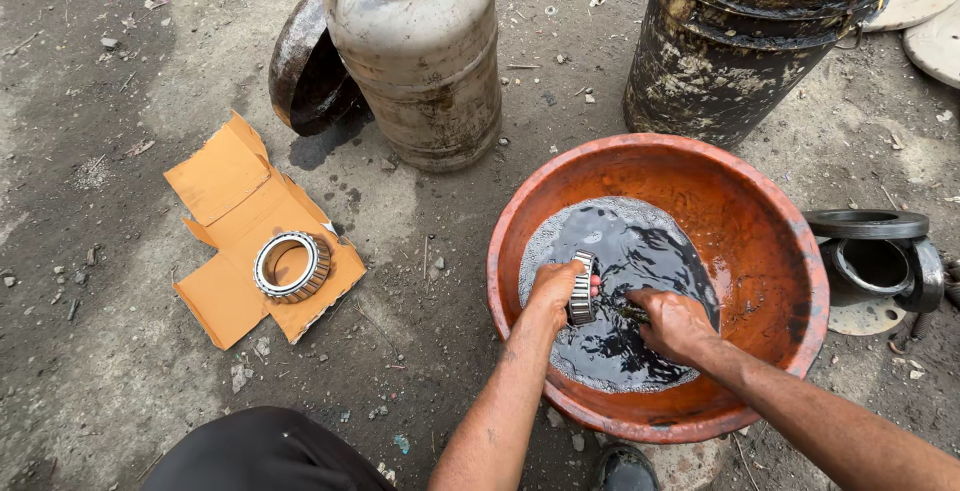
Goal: The person cleans large metal bearings by rinsing them in a basin of dark liquid, scrubbing them with a cloth, and setting them onto a piece of cardboard on the ground.
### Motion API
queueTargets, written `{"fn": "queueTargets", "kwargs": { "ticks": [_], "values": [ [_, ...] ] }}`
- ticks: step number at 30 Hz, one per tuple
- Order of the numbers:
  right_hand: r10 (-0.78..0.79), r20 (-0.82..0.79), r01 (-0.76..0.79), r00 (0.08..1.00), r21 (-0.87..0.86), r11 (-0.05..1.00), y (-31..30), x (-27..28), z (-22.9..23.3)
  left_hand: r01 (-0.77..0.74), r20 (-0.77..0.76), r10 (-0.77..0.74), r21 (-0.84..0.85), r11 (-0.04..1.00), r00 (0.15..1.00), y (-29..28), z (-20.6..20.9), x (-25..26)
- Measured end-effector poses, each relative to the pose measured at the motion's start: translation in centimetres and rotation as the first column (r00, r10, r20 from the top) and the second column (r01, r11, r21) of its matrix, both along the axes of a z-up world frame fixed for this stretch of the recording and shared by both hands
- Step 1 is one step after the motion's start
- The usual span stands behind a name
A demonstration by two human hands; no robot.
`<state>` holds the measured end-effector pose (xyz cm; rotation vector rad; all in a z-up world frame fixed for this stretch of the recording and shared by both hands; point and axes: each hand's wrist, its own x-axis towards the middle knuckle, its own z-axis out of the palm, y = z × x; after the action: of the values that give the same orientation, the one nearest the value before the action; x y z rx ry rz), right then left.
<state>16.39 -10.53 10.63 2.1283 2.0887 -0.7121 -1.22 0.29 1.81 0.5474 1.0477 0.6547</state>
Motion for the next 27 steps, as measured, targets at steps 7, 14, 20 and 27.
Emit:
{"fn": "queueTargets", "kwargs": {
  "ticks": [7, 14, 20, 27],
  "values": [
    [0.093, 0.055, -0.098, 0.994, 0.088, 0.991, -0.4, -1.8, -0.3, 0.008, 0.008, -0.008, -0.008, 1.000, 1.000, 0.2, -0.2, -0.1],
    [0.131, 0.182, -0.129, 0.974, -0.025, 0.991, 1.3, -1.2, -0.7, 0.031, -0.006, -0.031, 0.013, 0.999, 0.999, -0.7, 0.9, 0.2],
    [0.261, 0.174, -0.266, 0.950, 0.005, 0.964, 0.5, -1.6, -2.6, 0.055, -0.041, -0.055, 0.005, 0.998, 0.998, -0.6, 2.2, 0.2],
    [0.050, 0.093, -0.048, 0.994, -0.024, 0.999, 1.5, -0.3, -2.1, 0.057, 0.001, -0.057, 0.027, 0.998, 0.998, -0.8, 0.9, 0.7]
  ]
}}
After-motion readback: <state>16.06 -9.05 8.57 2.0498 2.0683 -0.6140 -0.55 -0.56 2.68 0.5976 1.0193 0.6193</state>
